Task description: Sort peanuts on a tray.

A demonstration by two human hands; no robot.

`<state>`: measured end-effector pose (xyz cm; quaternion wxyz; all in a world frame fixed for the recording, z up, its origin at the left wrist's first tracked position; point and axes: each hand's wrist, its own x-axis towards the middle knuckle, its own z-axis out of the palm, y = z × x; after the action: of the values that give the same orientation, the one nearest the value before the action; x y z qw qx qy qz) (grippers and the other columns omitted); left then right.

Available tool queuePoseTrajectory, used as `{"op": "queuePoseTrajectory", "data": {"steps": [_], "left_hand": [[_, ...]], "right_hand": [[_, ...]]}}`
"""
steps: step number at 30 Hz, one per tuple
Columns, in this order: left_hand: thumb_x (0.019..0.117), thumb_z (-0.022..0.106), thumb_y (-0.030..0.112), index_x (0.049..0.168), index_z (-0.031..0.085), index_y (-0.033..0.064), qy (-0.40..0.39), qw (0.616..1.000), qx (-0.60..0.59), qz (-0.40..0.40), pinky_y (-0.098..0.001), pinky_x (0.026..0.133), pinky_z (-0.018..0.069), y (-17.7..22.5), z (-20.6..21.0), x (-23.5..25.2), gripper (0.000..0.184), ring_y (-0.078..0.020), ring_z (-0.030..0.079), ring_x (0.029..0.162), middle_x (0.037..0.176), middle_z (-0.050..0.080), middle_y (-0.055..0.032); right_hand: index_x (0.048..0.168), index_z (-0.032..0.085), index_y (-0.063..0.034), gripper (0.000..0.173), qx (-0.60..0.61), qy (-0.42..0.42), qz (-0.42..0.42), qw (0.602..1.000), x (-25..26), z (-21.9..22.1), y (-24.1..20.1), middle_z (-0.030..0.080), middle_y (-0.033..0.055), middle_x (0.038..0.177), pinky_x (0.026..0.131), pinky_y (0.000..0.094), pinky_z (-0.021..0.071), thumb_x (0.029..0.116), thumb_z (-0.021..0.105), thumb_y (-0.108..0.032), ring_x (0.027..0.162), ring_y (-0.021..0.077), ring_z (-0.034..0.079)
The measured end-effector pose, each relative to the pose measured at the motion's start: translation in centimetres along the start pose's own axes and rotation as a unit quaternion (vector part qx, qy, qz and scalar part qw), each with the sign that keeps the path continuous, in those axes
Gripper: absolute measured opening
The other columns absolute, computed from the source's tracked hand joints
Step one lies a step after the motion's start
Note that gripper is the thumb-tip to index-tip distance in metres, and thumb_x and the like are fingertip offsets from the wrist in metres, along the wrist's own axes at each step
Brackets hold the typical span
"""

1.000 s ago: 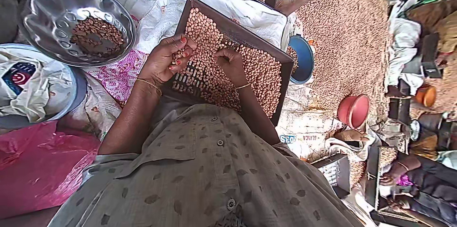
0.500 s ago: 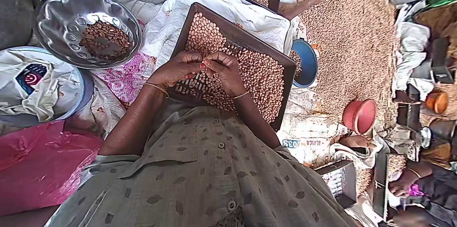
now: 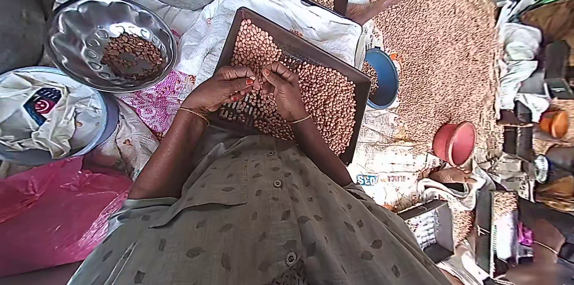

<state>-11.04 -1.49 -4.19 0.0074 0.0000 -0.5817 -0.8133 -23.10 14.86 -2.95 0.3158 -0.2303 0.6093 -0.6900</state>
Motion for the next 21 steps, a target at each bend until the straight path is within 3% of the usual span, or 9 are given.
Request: {"op": "queuePoseTrajectory", "data": {"steps": [3, 6, 7, 9, 11, 14, 16, 19, 21], "left_hand": [[0.1056, 0.047, 0.019, 0.106, 0.070, 0.0136, 0.003, 0.991, -0.105, 0.088, -0.0109, 0.042, 0.0337, -0.3, -0.5, -0.1, 0.024, 0.0039, 0.044, 0.049, 0.072, 0.061, 0.0095], [0.1080, 0.039, 0.028, 0.108, 0.069, 0.0132, 0.054, 0.975, -0.177, 0.119, -0.0106, 0.041, 0.0355, -0.6, -0.9, -0.2, 0.034, 0.0030, 0.044, 0.047, 0.077, 0.062, 0.0081], [0.1088, 0.034, 0.029, 0.107, 0.069, 0.0138, 0.082, 0.972, -0.185, 0.121, -0.0104, 0.041, 0.0348, -0.5, -1.0, -0.2, 0.038, 0.0031, 0.043, 0.047, 0.075, 0.061, 0.0086], [0.1108, 0.024, 0.028, 0.102, 0.066, 0.0150, 0.128, 0.961, -0.211, 0.122, -0.0099, 0.042, 0.0349, -0.4, -1.1, -0.1, 0.045, 0.0034, 0.044, 0.048, 0.074, 0.060, 0.0090], [0.1121, 0.019, 0.025, 0.098, 0.063, 0.0160, 0.169, 0.945, -0.251, 0.120, -0.0093, 0.042, 0.0350, -0.1, -1.0, -0.1, 0.047, 0.0033, 0.044, 0.048, 0.072, 0.057, 0.0093], [0.1124, 0.024, 0.021, 0.093, 0.060, 0.0156, 0.164, 0.931, -0.297, 0.135, -0.0092, 0.041, 0.0356, -0.2, -1.1, -0.2, 0.041, 0.0029, 0.043, 0.046, 0.070, 0.054, 0.0088], [0.1121, 0.028, 0.019, 0.094, 0.062, 0.0145, 0.152, 0.929, -0.306, 0.140, -0.0098, 0.041, 0.0370, -0.3, -1.2, -0.3, 0.039, 0.0027, 0.044, 0.045, 0.067, 0.054, 0.0090], [0.1119, 0.028, 0.016, 0.098, 0.061, 0.0143, 0.148, 0.923, -0.325, 0.140, -0.0100, 0.040, 0.0360, -0.2, -1.2, -0.2, 0.035, 0.0024, 0.042, 0.045, 0.066, 0.051, 0.0091], [0.1113, 0.030, 0.014, 0.100, 0.060, 0.0138, 0.138, 0.919, -0.338, 0.149, -0.0098, 0.041, 0.0369, -0.2, -1.4, 0.0, 0.032, 0.0021, 0.043, 0.046, 0.067, 0.052, 0.0083]], "right_hand": [[0.102, 0.061, -0.0003, 0.010, -0.066, 0.050, -0.040, 0.996, 0.3, 0.0, 0.7, 0.065, 0.0033, 0.083, 0.058, 0.0227, 0.0571, 0.1030, 0.053, -0.005, 0.064, 0.0075, 0.063], [0.106, 0.065, 0.0093, 0.015, -0.201, -0.077, -0.114, 0.970, -0.5, 1.3, 2.3, 0.068, 0.0141, 0.097, 0.072, 0.0283, 0.0582, 0.0973, 0.056, 0.001, 0.080, 0.0123, 0.066], [0.104, 0.068, 0.0101, 0.015, -0.236, -0.142, -0.139, 0.951, -0.8, 2.0, 3.1, 0.070, 0.0173, 0.099, 0.075, 0.0311, 0.0582, 0.0949, 0.059, 0.002, 0.083, 0.0158, 0.068], [0.105, 0.074, 0.0058, 0.017, -0.323, -0.283, -0.195, 0.882, -1.0, 2.9, 4.7, 0.074, 0.0185, 0.108, 0.098, 0.0432, 0.0538, 0.0934, 0.063, -0.001, 0.105, 0.0271, 0.070], [0.105, 0.078, 0.0002, 0.024, -0.390, -0.368, -0.253, 0.805, -1.0, 3.4, 5.8, 0.075, 0.0158, 0.112, 0.104, 0.0506, 0.0456, 0.0901, 0.059, -0.001, 0.114, 0.0341, 0.067], [0.099, 0.079, 0.0013, 0.026, -0.390, -0.411, -0.279, 0.775, -1.4, 2.1, 5.5, 0.076, 0.0169, 0.108, 0.101, 0.0467, 0.0480, 0.0869, 0.057, 0.006, 0.107, 0.0345, 0.069], [0.094, 0.078, 0.0012, 0.021, -0.415, -0.423, -0.270, 0.759, -2.2, 0.0, 4.2, 0.075, 0.0156, 0.101, 0.097, 0.0450, 0.0496, 0.0901, 0.057, 0.005, 0.101, 0.0322, 0.070], [0.094, 0.075, -0.0012, 0.013, -0.482, -0.452, -0.180, 0.729, -4.2, -4.4, 1.6, 0.073, 0.0129, 0.092, 0.090, 0.0482, 0.0523, 0.0959, 0.063, -0.005, 0.094, 0.0306, 0.070], [0.093, 0.076, -0.0036, 0.010, -0.506, -0.451, -0.089, 0.730, -5.4, -7.1, -0.7, 0.073, 0.0113, 0.088, 0.085, 0.0513, 0.0539, 0.0937, 0.067, -0.007, 0.089, 0.0292, 0.070]]}}
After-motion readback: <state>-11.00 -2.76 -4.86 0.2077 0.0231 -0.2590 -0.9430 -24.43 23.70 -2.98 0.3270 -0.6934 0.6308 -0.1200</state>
